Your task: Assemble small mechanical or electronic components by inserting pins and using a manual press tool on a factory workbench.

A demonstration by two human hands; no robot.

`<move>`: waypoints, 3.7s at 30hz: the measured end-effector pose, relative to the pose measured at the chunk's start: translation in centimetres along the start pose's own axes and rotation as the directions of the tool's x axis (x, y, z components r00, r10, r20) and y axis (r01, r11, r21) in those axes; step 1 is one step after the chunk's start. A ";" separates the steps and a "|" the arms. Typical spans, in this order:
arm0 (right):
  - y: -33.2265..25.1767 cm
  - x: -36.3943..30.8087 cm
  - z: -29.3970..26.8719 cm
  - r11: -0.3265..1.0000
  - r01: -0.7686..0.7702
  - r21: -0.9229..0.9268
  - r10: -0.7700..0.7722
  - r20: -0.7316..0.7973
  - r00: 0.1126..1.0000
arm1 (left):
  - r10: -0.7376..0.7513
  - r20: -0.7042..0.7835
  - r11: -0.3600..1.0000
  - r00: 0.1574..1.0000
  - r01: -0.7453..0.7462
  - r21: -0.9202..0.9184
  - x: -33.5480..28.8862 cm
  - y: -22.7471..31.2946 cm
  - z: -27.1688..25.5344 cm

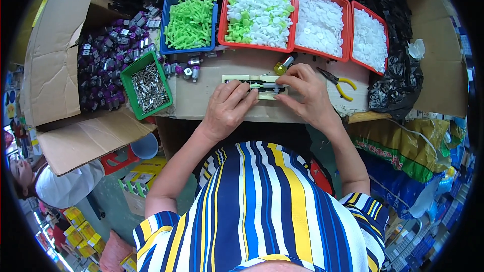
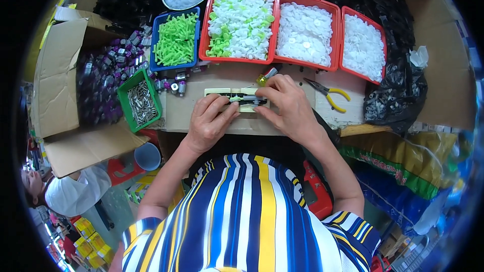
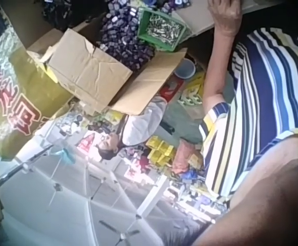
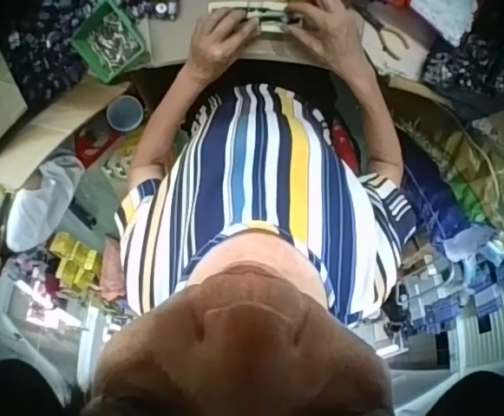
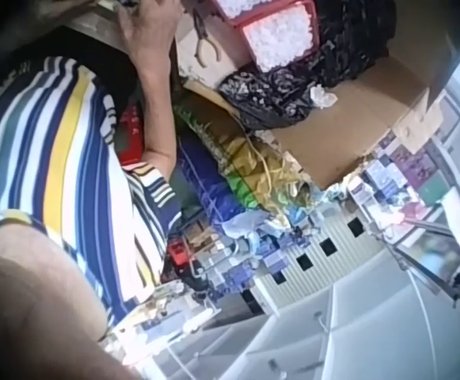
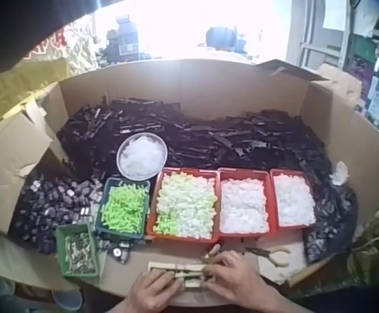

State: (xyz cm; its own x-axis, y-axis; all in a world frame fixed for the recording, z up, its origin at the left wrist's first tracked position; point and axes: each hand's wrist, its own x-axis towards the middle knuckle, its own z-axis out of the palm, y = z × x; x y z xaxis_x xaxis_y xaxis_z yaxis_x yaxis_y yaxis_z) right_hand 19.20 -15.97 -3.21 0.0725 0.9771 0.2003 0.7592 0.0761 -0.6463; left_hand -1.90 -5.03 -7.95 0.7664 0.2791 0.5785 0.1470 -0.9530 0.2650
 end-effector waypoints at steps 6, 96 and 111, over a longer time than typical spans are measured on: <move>-0.2 -0.1 0.5 0.998 -0.006 -0.061 0.006 -0.008 1.000 | -0.043 -0.014 0.997 0.999 0.042 -0.070 0.3 0.1 -0.2; 21.2 23.1 -9.9 0.781 -0.401 -0.479 0.191 -0.428 0.883 | -0.294 -0.186 0.956 0.938 0.285 -0.076 0.8 -1.2 -4.6; 18.3 22.8 -10.5 0.762 -0.382 -0.523 0.220 -0.346 0.912 | -0.298 -0.171 0.954 0.939 0.290 -0.073 1.4 -1.1 -4.7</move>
State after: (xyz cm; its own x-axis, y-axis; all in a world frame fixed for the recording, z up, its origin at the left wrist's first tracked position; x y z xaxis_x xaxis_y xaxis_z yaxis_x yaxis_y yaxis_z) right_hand 41.55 5.63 -2.73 0.4570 0.8390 0.2954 0.8889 -0.4194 -0.1841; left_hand -3.88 -3.07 -3.77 0.5689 0.5666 0.5960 0.3168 -0.8198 0.4770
